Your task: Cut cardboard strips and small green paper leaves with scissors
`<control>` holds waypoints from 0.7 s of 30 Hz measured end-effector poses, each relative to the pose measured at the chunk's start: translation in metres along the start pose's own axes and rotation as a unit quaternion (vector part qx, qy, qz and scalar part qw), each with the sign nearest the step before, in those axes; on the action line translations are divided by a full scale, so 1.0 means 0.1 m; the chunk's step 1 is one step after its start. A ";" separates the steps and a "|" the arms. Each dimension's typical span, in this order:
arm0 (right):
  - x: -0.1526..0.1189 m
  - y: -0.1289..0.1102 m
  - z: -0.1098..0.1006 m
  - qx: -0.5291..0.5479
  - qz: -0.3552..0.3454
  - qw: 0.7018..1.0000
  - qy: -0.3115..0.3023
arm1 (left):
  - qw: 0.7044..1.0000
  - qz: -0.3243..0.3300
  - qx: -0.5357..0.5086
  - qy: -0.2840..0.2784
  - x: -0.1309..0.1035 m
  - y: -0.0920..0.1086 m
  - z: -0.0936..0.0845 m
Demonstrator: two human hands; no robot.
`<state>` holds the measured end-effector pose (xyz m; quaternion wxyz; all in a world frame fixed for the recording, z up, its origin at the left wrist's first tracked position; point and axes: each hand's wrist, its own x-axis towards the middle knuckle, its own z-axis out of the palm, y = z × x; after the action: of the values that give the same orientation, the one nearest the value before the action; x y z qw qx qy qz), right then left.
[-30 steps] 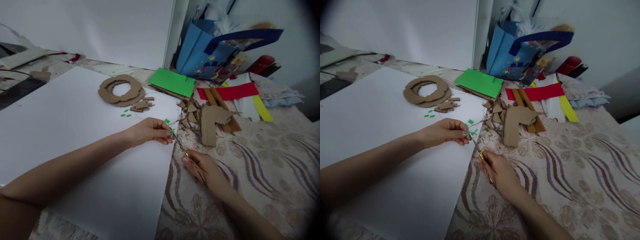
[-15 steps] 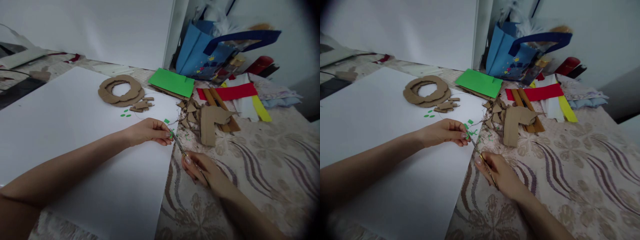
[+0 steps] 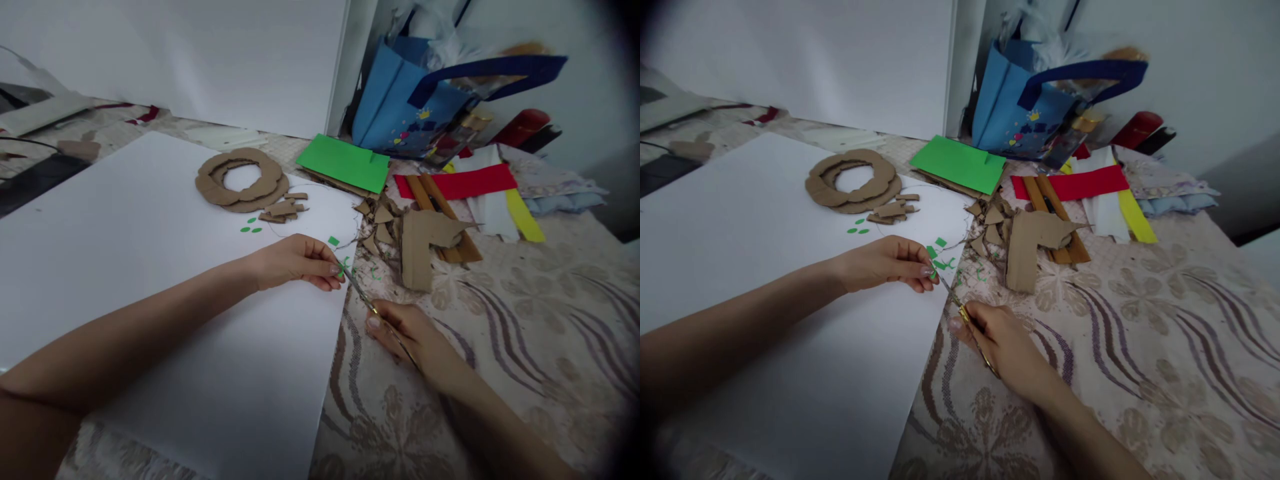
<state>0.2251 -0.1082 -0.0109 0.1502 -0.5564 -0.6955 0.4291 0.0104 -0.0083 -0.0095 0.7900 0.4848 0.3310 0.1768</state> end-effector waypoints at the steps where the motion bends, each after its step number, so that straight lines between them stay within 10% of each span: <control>1: 0.00 0.01 0.00 -0.006 -0.003 1.000 0.002 | 1.000 0.000 0.000 0.000 0.00 0.00 0.00; 21: 0.01 0.06 -0.01 -0.066 0.004 0.998 0.020 | 0.999 -0.011 0.035 -0.011 -0.02 0.04 -0.03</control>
<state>0.2287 -0.1067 -0.0154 0.1253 -0.5764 -0.7171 0.3712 0.0075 -0.0055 -0.0060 0.7782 0.5104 0.3336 0.1506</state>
